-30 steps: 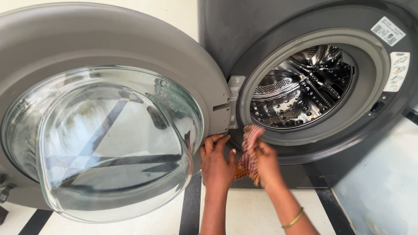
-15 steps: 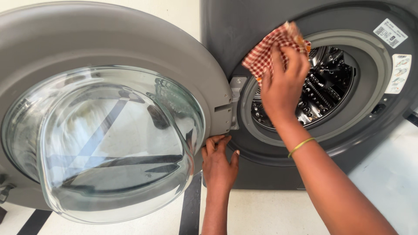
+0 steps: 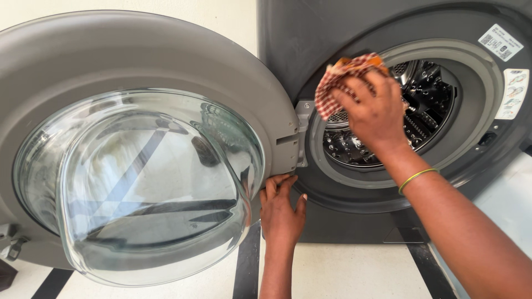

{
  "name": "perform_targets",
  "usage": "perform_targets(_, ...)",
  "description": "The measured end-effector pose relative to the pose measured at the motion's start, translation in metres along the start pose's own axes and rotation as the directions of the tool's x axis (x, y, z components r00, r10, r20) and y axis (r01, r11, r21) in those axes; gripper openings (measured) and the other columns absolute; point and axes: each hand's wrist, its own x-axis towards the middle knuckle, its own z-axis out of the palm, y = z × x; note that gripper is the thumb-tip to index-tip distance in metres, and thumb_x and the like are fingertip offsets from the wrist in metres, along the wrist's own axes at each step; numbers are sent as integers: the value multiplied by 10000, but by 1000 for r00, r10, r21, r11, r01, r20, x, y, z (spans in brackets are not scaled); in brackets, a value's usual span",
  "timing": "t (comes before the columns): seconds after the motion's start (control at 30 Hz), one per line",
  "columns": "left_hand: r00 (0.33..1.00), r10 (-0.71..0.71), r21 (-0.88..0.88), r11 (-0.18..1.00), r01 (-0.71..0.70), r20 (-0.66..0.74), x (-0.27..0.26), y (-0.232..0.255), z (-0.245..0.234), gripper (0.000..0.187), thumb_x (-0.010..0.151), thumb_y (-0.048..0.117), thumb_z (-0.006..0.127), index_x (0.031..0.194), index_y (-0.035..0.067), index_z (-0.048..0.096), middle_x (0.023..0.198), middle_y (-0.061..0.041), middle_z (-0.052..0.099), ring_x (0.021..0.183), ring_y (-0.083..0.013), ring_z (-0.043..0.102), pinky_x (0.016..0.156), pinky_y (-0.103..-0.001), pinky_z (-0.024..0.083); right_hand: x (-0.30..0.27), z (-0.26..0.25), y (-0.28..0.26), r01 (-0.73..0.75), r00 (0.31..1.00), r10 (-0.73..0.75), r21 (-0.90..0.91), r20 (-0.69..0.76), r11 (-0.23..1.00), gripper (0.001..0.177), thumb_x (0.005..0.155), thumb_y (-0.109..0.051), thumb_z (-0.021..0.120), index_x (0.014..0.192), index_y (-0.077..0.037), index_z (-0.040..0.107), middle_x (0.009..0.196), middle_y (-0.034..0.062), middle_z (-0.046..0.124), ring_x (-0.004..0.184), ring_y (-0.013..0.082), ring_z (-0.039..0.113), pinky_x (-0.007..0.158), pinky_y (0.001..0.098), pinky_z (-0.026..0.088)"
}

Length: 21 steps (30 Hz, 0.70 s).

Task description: The person wipes the rubber seal and the glass door of a front-loading washing machine by hand using a checkered cloth.

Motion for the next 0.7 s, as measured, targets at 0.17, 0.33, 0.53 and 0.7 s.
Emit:
perform_targets(0.17,999,43,-35,998,-44,-29,-1,-2,0,471,816,198,788,1271,194,668,1310,63,538,1193,-243,535,970,-420,500,0,7,22,-178,984,178,-18,10,984,258,997,-33,695,1203,-186,718,1306,9,602,1220,263,496,1013,407,451)
perform_targets(0.33,997,50,-31,998,-51,-52,0,-2,2,478,803,192,795,1265,185,670,1303,42,544,1207,-255,528,960,-424,499,1,2,36,-337,940,340,81,-24,938,388,918,63,631,1263,-115,647,1354,79,537,1222,339,480,1059,453,454)
perform_targets(0.53,992,49,-111,992,-62,-118,-1,11,1,399,853,193,747,1248,182,694,1252,-37,601,1173,-285,561,956,-439,498,13,6,25,-375,922,385,134,-52,917,381,946,101,592,1292,-57,621,1414,127,501,1340,387,450,1205,498,415)
perform_targets(0.7,982,95,-169,978,-122,-161,-5,34,6,332,893,186,702,1225,176,711,1231,-61,661,1172,-290,590,956,-437,497,16,-2,12,-66,998,66,128,4,990,327,938,9,680,1247,-95,692,1314,51,600,1224,326,564,1060,436,529)
